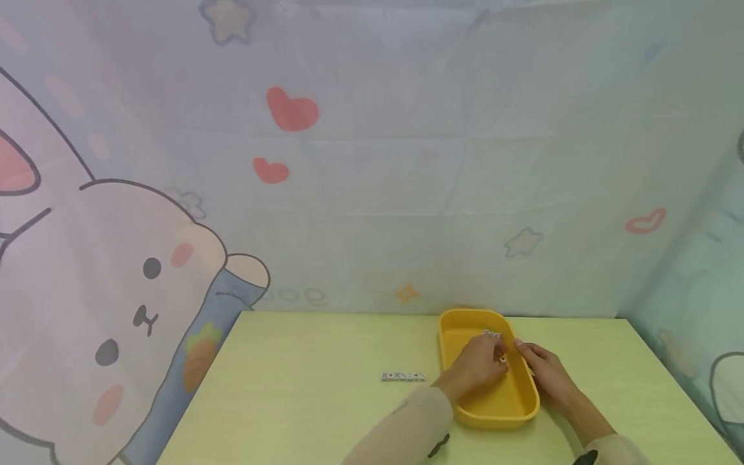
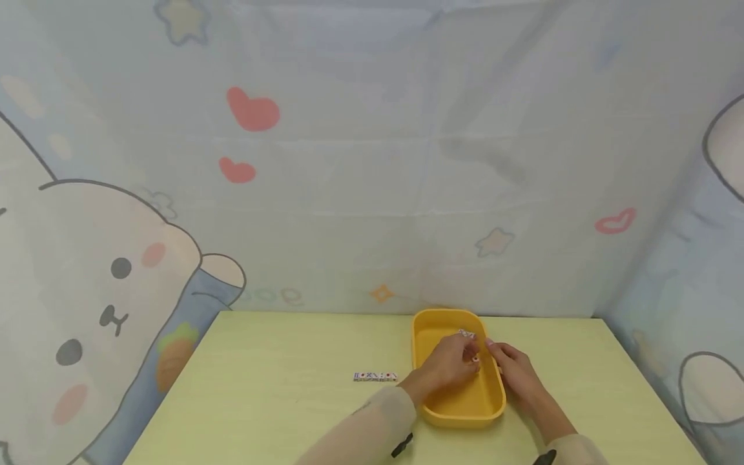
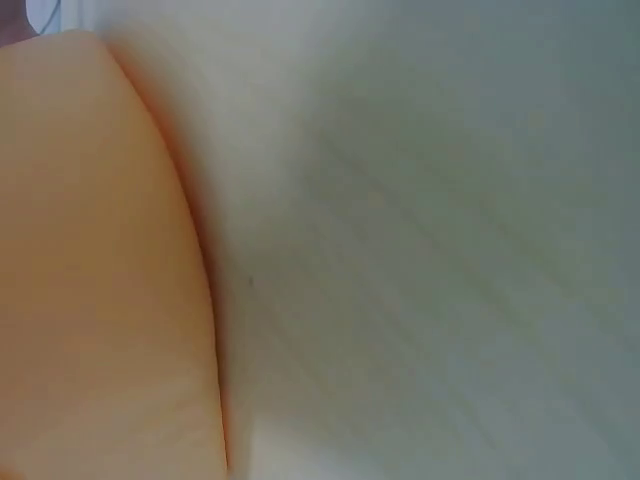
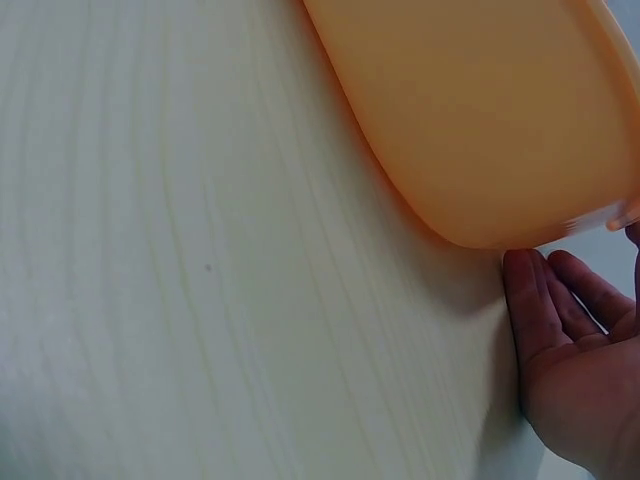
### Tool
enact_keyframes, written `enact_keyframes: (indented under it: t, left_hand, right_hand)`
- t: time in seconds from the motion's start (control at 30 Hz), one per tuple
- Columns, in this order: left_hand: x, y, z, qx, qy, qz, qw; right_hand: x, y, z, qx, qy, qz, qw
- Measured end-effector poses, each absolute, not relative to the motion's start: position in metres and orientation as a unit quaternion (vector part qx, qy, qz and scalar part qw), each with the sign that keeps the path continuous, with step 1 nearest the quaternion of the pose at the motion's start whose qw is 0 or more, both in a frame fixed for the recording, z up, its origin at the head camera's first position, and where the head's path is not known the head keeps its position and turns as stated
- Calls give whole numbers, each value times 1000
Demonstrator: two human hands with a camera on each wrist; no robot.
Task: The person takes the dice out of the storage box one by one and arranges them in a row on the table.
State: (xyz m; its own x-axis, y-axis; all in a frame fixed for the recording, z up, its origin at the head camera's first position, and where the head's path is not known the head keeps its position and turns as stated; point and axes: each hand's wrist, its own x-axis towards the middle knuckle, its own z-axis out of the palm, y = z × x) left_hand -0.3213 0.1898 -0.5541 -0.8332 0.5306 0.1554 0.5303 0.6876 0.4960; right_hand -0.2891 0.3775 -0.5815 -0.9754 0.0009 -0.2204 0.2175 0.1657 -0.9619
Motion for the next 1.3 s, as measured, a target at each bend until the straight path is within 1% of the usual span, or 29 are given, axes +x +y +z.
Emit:
enact_keyframes:
  t: [0.1, 0.3, 0.6, 1.03, 1.13, 1.3]
  left_hand:
    - [-322, 191, -558, 280, 923, 264, 0]
    - [-320, 193, -559, 257, 927, 273, 20]
    - [-314, 197, -564, 279, 940, 194, 32]
    - [-312, 198, -562, 273, 939, 202, 50]
    - [-312, 198, -561, 269, 941, 200, 42]
    - [-315, 197, -559, 279, 936, 217, -2]
  right_hand:
    - [-289, 376, -581, 74, 758, -643, 83]
    - [-287, 376, -580, 68, 770, -630, 76]
    - [-283, 374, -584, 74, 773, -625, 78]
    - [-282, 374, -582, 79, 773, -626, 69]
    - [-284, 375, -583, 78, 768, -631, 69]
    - [-286, 376, -583, 78, 767, -634, 63]
